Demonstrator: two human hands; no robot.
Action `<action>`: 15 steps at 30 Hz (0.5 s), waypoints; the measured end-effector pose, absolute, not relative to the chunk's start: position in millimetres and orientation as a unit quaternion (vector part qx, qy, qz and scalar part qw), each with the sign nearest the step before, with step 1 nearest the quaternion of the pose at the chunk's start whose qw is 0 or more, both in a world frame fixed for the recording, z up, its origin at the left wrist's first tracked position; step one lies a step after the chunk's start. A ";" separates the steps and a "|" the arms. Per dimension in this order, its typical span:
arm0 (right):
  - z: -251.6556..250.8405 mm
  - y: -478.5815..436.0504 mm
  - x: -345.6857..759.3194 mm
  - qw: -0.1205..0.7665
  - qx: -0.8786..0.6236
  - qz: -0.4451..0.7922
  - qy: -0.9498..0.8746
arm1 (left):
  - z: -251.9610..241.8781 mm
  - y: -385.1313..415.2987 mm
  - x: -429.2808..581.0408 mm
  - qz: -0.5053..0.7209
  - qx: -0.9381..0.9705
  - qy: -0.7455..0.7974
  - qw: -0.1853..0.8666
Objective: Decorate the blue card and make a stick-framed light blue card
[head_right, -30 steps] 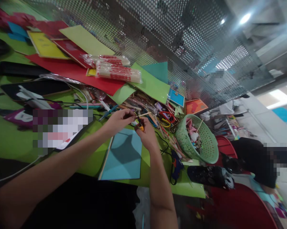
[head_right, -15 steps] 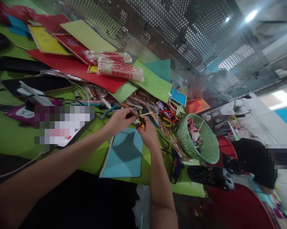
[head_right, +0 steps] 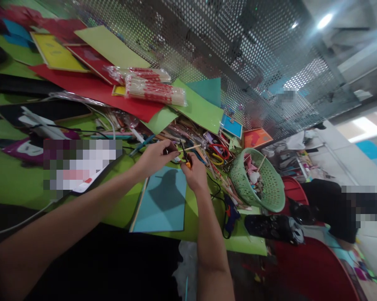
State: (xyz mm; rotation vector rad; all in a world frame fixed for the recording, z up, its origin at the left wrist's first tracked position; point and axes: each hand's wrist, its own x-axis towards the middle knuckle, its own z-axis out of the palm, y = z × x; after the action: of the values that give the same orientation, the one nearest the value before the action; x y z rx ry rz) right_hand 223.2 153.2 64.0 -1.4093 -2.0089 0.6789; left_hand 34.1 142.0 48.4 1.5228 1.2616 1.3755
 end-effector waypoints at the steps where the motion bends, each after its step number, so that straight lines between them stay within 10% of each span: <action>1: 63.1 153.6 223.4 0.294 -0.527 0.255 -0.755 | 47.5 142.6 34.2 0.534 0.590 0.489 0.357; 15: 55.5 159.5 223.0 0.279 -0.533 0.228 -0.766 | 42.5 147.6 35.5 0.538 0.574 0.495 0.368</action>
State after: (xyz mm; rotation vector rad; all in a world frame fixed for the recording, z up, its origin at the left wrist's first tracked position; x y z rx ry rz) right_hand 223.0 159.5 55.5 -1.4296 -2.0538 0.6121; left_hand 35.5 147.6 42.5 1.4742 1.2719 1.3819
